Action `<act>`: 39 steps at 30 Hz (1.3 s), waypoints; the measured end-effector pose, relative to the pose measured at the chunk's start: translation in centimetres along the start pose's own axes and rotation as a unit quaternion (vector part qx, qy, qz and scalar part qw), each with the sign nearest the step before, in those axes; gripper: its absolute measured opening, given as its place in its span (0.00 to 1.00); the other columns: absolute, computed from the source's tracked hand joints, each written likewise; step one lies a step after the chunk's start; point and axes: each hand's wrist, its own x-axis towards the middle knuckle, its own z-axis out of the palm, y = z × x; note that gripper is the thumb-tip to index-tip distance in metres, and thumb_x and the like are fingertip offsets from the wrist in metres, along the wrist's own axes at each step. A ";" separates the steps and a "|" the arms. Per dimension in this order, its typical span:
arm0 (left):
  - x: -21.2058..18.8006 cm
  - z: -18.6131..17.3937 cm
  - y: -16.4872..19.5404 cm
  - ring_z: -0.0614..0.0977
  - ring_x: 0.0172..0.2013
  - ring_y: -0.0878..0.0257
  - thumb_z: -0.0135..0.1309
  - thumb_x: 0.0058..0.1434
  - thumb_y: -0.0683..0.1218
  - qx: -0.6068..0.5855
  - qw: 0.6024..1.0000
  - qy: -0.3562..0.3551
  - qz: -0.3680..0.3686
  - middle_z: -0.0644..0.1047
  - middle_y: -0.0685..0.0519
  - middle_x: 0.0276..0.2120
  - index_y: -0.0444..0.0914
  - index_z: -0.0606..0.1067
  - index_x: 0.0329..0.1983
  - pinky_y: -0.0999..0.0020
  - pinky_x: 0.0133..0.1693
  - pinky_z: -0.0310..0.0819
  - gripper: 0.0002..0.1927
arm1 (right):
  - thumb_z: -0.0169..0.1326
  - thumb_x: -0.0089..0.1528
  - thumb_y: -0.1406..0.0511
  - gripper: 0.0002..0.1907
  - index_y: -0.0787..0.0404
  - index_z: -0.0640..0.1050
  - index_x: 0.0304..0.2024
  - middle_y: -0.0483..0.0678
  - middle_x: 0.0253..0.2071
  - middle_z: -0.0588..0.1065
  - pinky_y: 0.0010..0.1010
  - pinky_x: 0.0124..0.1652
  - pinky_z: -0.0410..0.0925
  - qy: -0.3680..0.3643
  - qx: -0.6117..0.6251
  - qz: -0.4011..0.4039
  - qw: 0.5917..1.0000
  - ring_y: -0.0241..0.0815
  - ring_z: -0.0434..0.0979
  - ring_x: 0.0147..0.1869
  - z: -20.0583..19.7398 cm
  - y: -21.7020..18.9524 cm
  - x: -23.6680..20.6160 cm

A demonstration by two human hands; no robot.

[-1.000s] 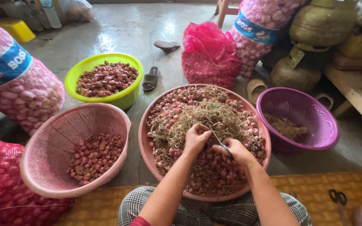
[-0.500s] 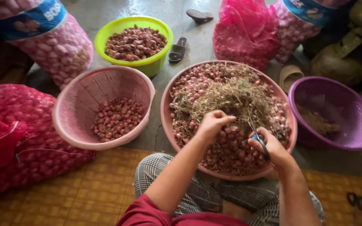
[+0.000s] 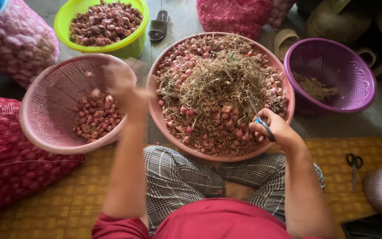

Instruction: The person sits on the floor in front of a large basin of shallots with dry stems. They pick up individual shallots, cut off the dry roots and stems with scissors, and place the trimmed shallots into a pink basket beside them, discarding trimmed tops into a purple basket.

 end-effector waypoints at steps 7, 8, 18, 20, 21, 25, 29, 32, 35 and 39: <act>-10.8 6.1 13.5 0.80 0.40 0.46 0.64 0.50 0.48 -0.240 0.930 -0.272 0.059 0.76 0.47 0.35 0.38 0.76 0.35 0.54 0.40 0.76 0.13 | 0.65 0.55 0.56 0.22 0.61 0.72 0.43 0.44 0.27 0.79 0.25 0.24 0.66 -0.014 -0.067 0.012 0.998 0.32 0.73 0.23 1.3 -1.0 -1.7; -11.2 6.9 13.5 0.81 0.41 0.47 0.63 0.53 0.48 -0.228 0.933 -0.273 0.050 0.77 0.49 0.37 0.40 0.75 0.36 0.54 0.41 0.77 0.12 | 0.66 0.54 0.57 0.23 0.62 0.73 0.43 0.45 0.26 0.77 0.25 0.24 0.65 -0.019 -0.078 0.026 0.996 0.32 0.72 0.23 1.3 -1.1 -2.1; -12.0 8.2 13.0 0.81 0.42 0.47 0.65 0.56 0.51 -0.206 0.917 -0.341 -0.010 0.78 0.48 0.41 0.41 0.75 0.41 0.51 0.40 0.77 0.15 | 0.69 0.50 0.54 0.29 0.62 0.76 0.47 0.42 0.26 0.74 0.25 0.23 0.63 -0.070 -0.068 0.087 0.991 0.31 0.69 0.23 2.8 -0.9 -1.5; -11.4 8.0 13.1 0.81 0.40 0.45 0.67 0.50 0.50 -0.216 0.914 -0.341 -0.031 0.78 0.46 0.39 0.38 0.75 0.40 0.51 0.38 0.76 0.19 | 0.69 0.50 0.54 0.28 0.62 0.77 0.46 0.43 0.26 0.74 0.25 0.23 0.63 -0.067 -0.072 0.087 0.991 0.31 0.70 0.23 2.7 -1.0 -1.4; -11.1 7.9 13.1 0.81 0.38 0.45 0.68 0.48 0.50 -0.223 0.913 -0.340 -0.040 0.79 0.45 0.38 0.37 0.75 0.40 0.51 0.37 0.76 0.21 | 0.69 0.50 0.54 0.28 0.63 0.77 0.46 0.44 0.26 0.74 0.25 0.23 0.64 -0.067 -0.083 0.087 0.990 0.32 0.70 0.23 2.5 -1.1 -1.5; -11.0 7.2 12.3 0.83 0.31 0.60 0.64 0.55 0.47 -0.368 0.823 -0.384 -0.199 0.81 0.50 0.30 0.37 0.79 0.36 0.63 0.37 0.79 0.11 | 0.70 0.50 0.54 0.28 0.65 0.77 0.44 0.44 0.27 0.75 0.25 0.22 0.63 -0.082 -0.079 0.072 0.991 0.32 0.70 0.23 1.9 -1.2 -2.0; -11.9 7.5 11.4 0.79 0.31 0.70 0.61 0.60 0.46 -0.459 0.754 -0.373 -0.284 0.80 0.55 0.28 0.35 0.78 0.38 0.70 0.36 0.76 0.09 | 0.68 0.50 0.53 0.29 0.62 0.77 0.47 0.43 0.28 0.76 0.24 0.23 0.64 -0.085 -0.061 0.080 0.991 0.31 0.70 0.24 2.9 -1.4 -1.0; -12.3 8.5 11.1 0.80 0.33 0.72 0.59 0.58 0.43 -0.580 0.625 -0.352 -0.385 0.79 0.59 0.30 0.36 0.75 0.38 0.70 0.36 0.81 0.08 | 0.69 0.50 0.53 0.30 0.63 0.75 0.47 0.44 0.28 0.77 0.24 0.24 0.66 -0.069 -0.047 0.080 0.993 0.30 0.73 0.26 3.7 -2.1 0.4; -12.8 9.0 11.1 0.79 0.32 0.72 0.58 0.59 0.41 -0.613 0.596 -0.361 -0.371 0.78 0.60 0.31 0.37 0.74 0.39 0.73 0.36 0.79 0.07 | 0.69 0.51 0.54 0.30 0.63 0.75 0.48 0.44 0.28 0.76 0.23 0.24 0.64 -0.067 -0.055 0.084 0.993 0.30 0.72 0.26 4.0 -3.0 1.7; -13.0 8.9 10.9 0.76 0.33 0.71 0.60 0.60 0.39 -0.532 0.709 -0.382 -0.262 0.77 0.57 0.30 0.33 0.76 0.39 0.75 0.37 0.73 0.07 | 0.71 0.49 0.58 0.28 0.63 0.75 0.45 0.45 0.26 0.75 0.25 0.21 0.64 -0.069 -0.027 0.071 0.995 0.33 0.74 0.24 4.0 -3.8 3.0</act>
